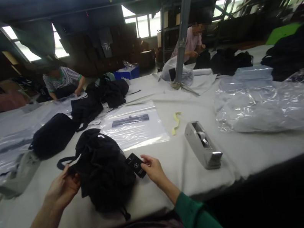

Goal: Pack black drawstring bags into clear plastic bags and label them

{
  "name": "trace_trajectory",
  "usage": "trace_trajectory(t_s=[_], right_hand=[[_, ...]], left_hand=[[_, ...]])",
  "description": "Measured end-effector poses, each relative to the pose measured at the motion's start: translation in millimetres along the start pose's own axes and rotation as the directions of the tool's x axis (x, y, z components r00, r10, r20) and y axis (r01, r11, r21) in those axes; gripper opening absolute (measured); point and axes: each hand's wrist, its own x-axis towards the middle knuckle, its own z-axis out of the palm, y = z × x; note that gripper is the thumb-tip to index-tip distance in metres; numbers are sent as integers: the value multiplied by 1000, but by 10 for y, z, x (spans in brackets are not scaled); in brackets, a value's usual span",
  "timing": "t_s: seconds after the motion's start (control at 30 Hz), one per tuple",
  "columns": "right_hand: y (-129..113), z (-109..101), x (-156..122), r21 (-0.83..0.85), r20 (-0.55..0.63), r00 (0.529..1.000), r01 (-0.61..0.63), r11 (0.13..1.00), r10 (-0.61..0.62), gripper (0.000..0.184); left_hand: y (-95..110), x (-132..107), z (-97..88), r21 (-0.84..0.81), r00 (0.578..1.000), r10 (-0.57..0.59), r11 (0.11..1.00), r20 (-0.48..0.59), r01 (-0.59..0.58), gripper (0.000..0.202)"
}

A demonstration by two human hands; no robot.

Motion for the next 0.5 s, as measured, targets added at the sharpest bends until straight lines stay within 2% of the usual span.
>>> trace_trajectory(t_s=[0.2, 0.33, 0.4, 0.5], right_hand=[[-154, -127, 151, -25, 98, 995, -11, 1000, 14, 22], [-319, -162, 414, 47, 160, 987, -29, 998, 21, 38], [-340, -17, 548, 78, 190, 981, -37, 996, 21, 47], [-248, 384, 661, 62, 181, 983, -29, 998, 18, 50]], left_hand=[[-36, 66, -156, -49, 998, 31, 998, 50, -29, 31], [-32, 107, -261, -27, 990, 37, 999, 133, -34, 27], [-70, 133, -321, -48, 991, 32, 998, 129, -26, 25], [-178, 168, -448, -116, 994, 12, 993, 107, 0, 21]])
